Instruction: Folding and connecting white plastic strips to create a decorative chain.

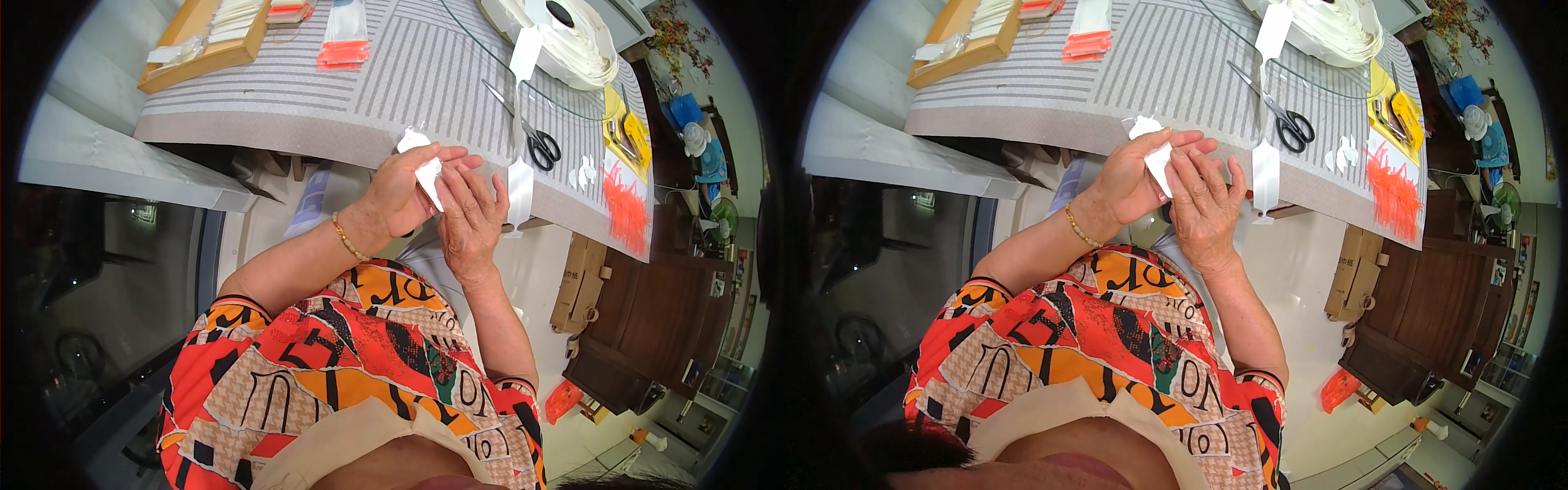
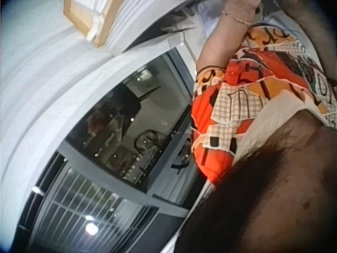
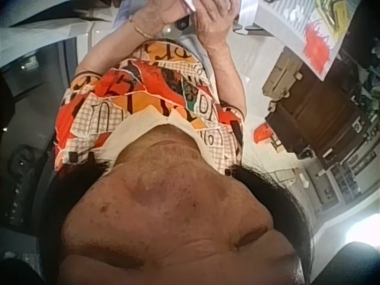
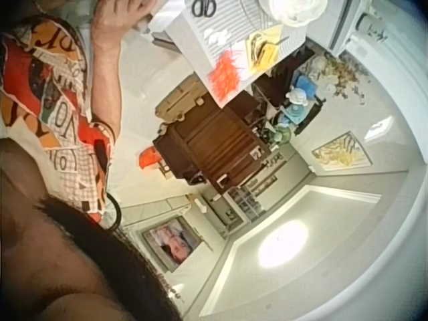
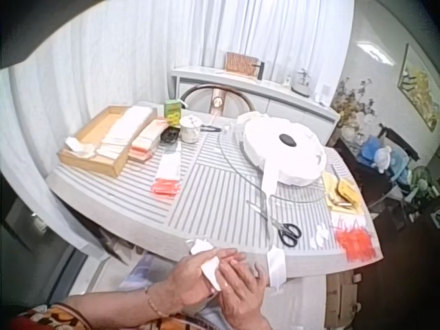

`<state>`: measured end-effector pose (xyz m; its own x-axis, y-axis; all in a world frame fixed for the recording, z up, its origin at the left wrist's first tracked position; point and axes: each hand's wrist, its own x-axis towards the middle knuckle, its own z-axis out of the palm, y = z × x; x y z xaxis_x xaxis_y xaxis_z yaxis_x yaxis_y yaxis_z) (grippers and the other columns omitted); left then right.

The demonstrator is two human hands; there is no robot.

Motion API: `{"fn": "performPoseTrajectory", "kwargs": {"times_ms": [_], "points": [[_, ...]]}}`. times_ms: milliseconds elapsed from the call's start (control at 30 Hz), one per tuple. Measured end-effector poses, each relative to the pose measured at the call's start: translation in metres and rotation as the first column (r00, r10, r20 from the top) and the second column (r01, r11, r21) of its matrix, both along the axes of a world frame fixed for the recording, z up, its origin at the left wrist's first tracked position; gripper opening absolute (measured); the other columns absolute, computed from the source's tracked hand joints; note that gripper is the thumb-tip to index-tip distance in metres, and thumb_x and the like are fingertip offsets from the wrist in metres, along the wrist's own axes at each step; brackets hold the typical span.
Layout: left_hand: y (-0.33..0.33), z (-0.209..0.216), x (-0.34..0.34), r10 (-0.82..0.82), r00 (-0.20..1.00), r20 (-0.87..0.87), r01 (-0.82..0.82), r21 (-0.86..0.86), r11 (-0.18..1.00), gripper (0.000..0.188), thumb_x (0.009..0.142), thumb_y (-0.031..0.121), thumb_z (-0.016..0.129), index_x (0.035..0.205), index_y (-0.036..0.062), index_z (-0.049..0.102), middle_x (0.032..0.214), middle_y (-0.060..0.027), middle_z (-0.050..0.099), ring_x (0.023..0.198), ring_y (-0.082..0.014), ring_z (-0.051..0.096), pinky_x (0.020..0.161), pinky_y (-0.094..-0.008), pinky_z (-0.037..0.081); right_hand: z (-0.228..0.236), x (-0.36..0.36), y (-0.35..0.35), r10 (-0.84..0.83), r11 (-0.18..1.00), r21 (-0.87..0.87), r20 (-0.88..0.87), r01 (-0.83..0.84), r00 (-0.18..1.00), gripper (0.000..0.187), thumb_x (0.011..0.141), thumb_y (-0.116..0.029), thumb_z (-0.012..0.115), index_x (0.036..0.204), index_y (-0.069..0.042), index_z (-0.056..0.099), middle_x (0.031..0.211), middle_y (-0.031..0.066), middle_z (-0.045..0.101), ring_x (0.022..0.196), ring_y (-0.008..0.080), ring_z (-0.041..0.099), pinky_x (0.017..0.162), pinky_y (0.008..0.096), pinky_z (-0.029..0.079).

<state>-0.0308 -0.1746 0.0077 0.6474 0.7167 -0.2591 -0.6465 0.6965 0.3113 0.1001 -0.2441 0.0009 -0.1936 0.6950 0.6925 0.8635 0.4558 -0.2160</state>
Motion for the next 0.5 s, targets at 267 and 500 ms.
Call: {"fn": "performPoseTrajectory", "kwargs": {"times_ms": [267,500], "points": [[0.045,0.000,-0.037,-0.137,0.990,-0.020,0.138,0.144,0.980,0.046,0.103,0.027,0.042,0.136,-0.0045,0.048,0.138,-0.0199,0.054,0.118,-0.0324,0.059,0.099,-0.0413,0.051,0.020,0.013,-0.006,0.155,0.987,-0.053,0.115,-0.150,0.981,0.034,0.084,-0.005,0.066,0.118,-0.010,0.067,0.131,0.0014,0.064,0.125,0.0264,0.055,0.111,0.0508,0.033],[0.069,0.010,-0.045,-0.108,0.989,-0.097,0.129,0.251,0.959,0.047,0.104,0.027,0.041,0.137,-0.0044,0.047,0.140,-0.0192,0.053,0.121,-0.0341,0.059,0.100,-0.0453,0.051,0.041,0.018,-0.010,-0.161,0.928,-0.353,-0.674,-0.123,0.721,0.039,0.088,-0.006,0.063,0.127,-0.006,0.059,0.119,0.0109,0.067,0.115,0.0246,0.059,0.097,0.0422,0.047]]}}
